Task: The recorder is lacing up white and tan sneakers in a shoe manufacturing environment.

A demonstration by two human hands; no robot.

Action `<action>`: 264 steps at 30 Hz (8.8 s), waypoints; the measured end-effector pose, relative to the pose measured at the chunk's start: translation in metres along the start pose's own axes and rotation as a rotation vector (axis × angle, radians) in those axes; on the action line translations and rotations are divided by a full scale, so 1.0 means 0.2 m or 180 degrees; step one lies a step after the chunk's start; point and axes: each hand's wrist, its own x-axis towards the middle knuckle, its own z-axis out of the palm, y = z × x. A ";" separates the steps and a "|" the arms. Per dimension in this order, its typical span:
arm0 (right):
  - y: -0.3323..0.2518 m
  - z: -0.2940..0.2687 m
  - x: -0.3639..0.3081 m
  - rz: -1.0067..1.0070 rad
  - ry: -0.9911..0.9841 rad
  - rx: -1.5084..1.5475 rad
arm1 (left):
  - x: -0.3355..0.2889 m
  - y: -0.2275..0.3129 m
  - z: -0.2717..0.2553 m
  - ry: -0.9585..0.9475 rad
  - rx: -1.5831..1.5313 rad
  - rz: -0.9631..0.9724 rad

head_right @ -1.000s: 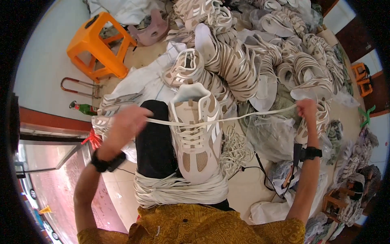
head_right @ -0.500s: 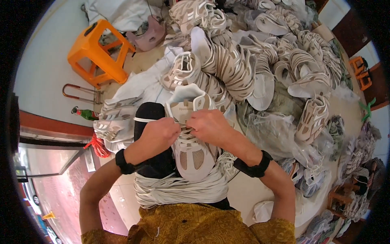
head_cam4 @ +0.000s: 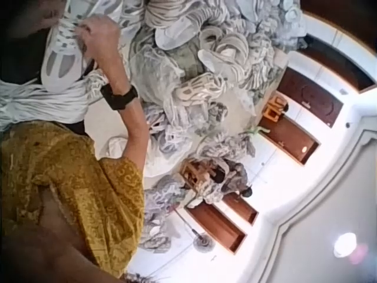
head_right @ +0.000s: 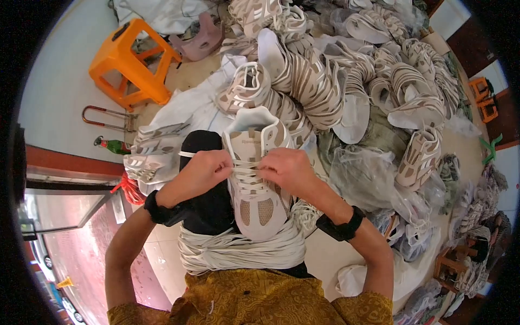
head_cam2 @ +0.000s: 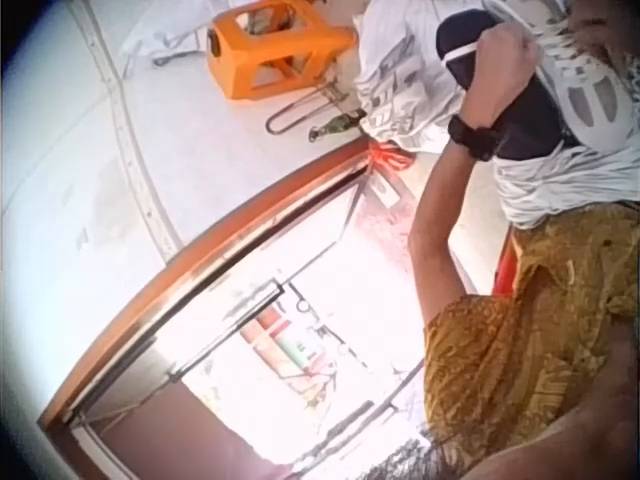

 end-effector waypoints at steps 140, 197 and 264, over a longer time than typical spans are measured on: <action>0.27 -0.98 0.15 0.0722 0.1433 0.4366 | -0.76 -0.97 -1.68 0.3352 -0.3160 -0.1014; 0.00 0.06 0.05 -0.0396 -0.0815 -0.2024 | 0.08 0.05 0.17 0.1215 0.1761 0.1100; -0.01 0.08 0.02 0.1001 0.0376 0.0106 | 0.03 0.14 0.29 0.1780 0.1137 0.0424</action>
